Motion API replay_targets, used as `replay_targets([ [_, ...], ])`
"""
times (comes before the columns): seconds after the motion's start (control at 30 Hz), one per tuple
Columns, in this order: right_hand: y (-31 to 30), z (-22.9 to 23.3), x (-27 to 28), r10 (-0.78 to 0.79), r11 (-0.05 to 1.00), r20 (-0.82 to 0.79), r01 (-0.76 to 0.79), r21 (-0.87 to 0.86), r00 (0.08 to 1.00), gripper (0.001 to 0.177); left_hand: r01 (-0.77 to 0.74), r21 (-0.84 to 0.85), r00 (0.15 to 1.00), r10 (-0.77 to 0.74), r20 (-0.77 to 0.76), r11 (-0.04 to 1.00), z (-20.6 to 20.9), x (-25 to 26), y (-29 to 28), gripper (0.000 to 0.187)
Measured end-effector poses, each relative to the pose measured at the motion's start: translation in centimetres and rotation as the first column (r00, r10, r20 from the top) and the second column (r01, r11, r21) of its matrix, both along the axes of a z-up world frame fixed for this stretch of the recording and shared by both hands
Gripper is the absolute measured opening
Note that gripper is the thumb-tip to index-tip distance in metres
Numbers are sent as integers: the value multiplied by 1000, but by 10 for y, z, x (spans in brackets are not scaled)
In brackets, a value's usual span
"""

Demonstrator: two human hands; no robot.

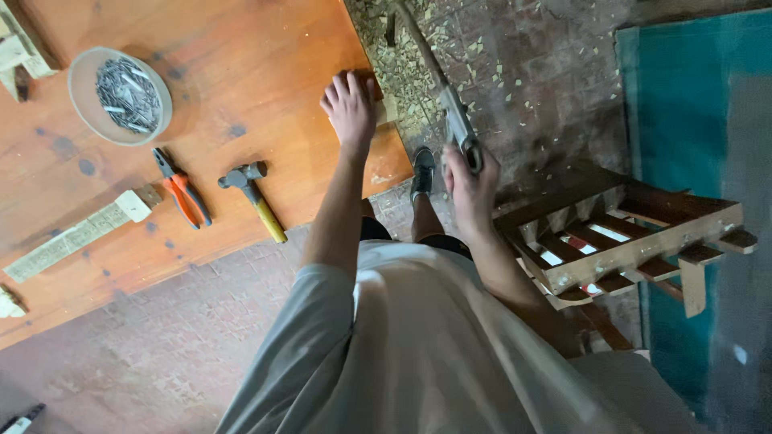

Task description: The person constructs a wooden structure by hammering nails into small wood pieces to join them together and using a handsaw to cut a length of wood.

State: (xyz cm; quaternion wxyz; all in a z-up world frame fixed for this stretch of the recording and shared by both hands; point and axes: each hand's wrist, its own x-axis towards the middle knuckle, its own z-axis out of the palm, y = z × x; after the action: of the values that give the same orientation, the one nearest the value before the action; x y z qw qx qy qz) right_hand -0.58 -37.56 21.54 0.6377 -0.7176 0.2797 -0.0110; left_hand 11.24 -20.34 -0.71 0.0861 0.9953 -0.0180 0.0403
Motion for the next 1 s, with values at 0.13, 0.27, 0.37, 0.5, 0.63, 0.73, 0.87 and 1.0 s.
replay_targets([
  [0.13, 8, -13, 28, 23, 984, -140, 2, 175, 990, 35, -86, -45, 990, 91, 111, 995, -3, 13, -10, 32],
  [0.27, 13, -23, 37, -40, 993, -266, 68, 99, 963, 39, -123, -131, 975, 145, 170, 984, 12, 17, -14, 34],
  [0.37, 14, -27, 35, 78, 993, -120, -67, 94, 990, 37, -104, -68, 980, 114, 164, 992, -3, 18, -12, 36],
  [0.5, 25, -18, 38, 18, 998, -176, -27, -53, 984, 31, -41, -162, 988, 64, 138, 986, -2, 22, -10, 40],
  [0.63, 36, 5, 43, 88, 993, -205, -103, -65, 975, 37, -47, -191, 977, 86, 197, 980, 2, 24, -12, 37],
  [0.73, 39, -2, 31, 152, 954, -166, -189, -232, 974, 41, -64, -176, 968, 104, 230, 982, -1, 23, -14, 37],
  [0.87, 44, -3, 22, 191, 915, -154, -233, -330, 969, 41, -77, -163, 953, 121, 279, 984, 6, 25, -16, 35],
  [1.0, 44, 11, 27, 196, 934, -171, -237, -269, 966, 45, -78, -166, 959, 119, 256, 983, 4, 24, -16, 36],
])
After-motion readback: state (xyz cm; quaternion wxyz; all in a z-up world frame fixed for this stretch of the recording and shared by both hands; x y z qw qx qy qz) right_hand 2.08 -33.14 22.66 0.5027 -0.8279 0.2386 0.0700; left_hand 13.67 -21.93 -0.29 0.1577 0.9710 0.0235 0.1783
